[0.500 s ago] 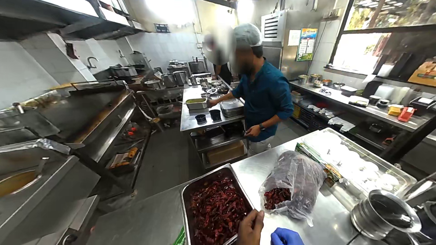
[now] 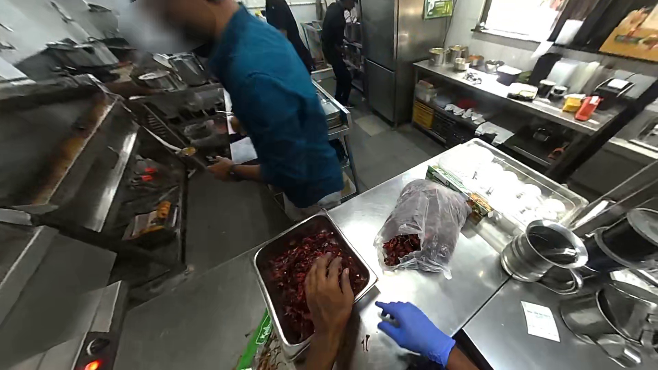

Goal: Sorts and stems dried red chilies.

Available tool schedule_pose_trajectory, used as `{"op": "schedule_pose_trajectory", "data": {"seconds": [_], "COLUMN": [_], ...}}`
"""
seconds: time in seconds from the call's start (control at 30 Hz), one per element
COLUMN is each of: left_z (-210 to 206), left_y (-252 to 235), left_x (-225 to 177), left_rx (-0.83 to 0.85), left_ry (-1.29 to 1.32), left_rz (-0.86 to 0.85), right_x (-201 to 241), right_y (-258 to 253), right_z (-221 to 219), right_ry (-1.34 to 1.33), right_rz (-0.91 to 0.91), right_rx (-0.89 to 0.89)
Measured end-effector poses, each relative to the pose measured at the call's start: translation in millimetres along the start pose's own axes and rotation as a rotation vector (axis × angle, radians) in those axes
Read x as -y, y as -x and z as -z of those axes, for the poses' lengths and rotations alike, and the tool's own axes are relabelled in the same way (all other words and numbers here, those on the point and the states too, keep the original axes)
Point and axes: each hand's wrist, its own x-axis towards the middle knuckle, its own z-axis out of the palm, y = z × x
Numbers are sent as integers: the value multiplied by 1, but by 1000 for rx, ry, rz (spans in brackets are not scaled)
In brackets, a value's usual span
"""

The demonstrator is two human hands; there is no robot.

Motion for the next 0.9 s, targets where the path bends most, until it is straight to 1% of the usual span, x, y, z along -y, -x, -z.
{"op": "schedule_pose_trajectory", "data": {"seconds": [0.03, 0.07, 0.1, 0.17, 0.2, 0.27, 0.33, 0.4, 0.5, 0.57, 0.67, 0.77, 0.83, 0.9], "left_z": [-3, -8, -14, -35, -48, -76, -101, -115, -116, -107, -85, -66, -50, -35], "left_y": [-1, -1, -2, -10, -17, -32, -48, -62, -71, -68, -51, -22, -2, 17], "left_x": [-5, -13, -22, -39, -46, -60, -75, -89, -105, -107, -99, -83, -78, -78], "left_rx": [-10, 23, 106, 364, 507, 707, 769, 795, 746, 703, 599, 409, 337, 303], "left_ry": [82, 181, 290, 470, 501, 476, 369, 262, 201, 248, 391, 601, 722, 800], "left_rz": [-35, -64, -86, -126, -143, -156, -151, -119, -58, -36, 19, 31, 38, 45], "right_x": [-8, -16, -25, -38, -41, -43, -45, -47, -51, -52, -48, -39, -31, -22], "right_y": [-1, 0, 2, 8, 12, 21, 30, 39, 50, 55, 59, 52, 44, 32], "right_z": [5, 11, 16, 24, 28, 32, 33, 31, 28, 28, 29, 38, 46, 50], "right_ry": [67, 116, 141, 142, 142, 146, 141, 117, 66, 31, -66, -241, -391, -508], "right_rz": [-30, -54, -65, -78, -88, -98, -95, -111, -161, -184, -192, -174, -174, -156], "right_rx": [-61, -107, -140, -167, -162, -154, -155, -166, -200, -240, -352, -465, -461, -415]}}
